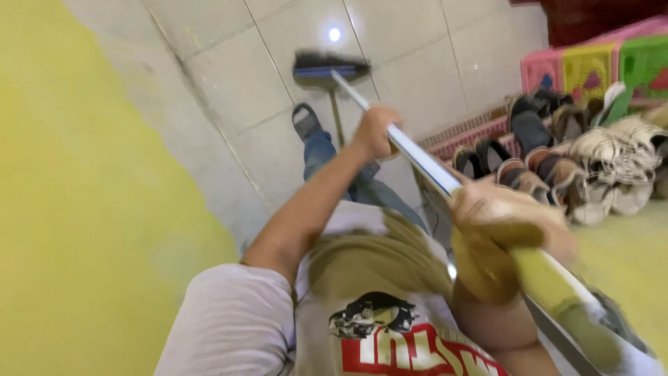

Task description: The person sweeps yellow dust and debris from a tiled floor using a broom.

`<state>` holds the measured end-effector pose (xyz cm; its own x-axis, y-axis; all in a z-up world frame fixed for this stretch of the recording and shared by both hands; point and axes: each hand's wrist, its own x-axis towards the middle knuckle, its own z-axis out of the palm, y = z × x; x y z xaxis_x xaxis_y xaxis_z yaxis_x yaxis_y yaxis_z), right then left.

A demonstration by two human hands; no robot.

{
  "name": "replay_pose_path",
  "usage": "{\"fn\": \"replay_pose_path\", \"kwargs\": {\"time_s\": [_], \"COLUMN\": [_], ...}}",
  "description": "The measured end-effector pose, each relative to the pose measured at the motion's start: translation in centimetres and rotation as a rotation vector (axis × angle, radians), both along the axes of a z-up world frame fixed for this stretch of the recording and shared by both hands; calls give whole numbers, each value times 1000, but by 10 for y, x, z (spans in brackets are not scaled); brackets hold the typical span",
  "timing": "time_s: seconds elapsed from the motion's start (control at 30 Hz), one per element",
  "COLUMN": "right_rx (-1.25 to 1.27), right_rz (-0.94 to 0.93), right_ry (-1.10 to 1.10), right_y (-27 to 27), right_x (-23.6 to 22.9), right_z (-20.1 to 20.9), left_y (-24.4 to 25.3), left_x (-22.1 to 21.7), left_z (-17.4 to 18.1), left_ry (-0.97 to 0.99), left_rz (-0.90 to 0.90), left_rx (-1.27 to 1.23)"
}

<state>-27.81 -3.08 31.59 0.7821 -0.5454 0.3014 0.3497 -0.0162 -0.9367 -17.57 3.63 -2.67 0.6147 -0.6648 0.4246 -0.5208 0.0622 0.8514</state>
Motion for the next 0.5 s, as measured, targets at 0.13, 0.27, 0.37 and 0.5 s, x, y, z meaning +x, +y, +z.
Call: {"fn": "replay_pose_path", "kwargs": {"time_s": [0.13,0.27,0.37,0.5], "right_rx": [-275,-111,10,85], "right_rz": [313,333,271,260], "right_ry": [32,16,48,66], "right_y": [-20,-18,-17,-12], "right_x": [-6,-28,-61,-76], "right_z": [-46,-63,-49,-22], "left_y": [-2,3,6,24], "left_x": [7,-32,-85,-129], "left_z": [-30,-48,-37,2], "left_ry": [-10,18,16,130], "left_rz": [130,175,170,141], "left_rx": [22,89,109,74]}}
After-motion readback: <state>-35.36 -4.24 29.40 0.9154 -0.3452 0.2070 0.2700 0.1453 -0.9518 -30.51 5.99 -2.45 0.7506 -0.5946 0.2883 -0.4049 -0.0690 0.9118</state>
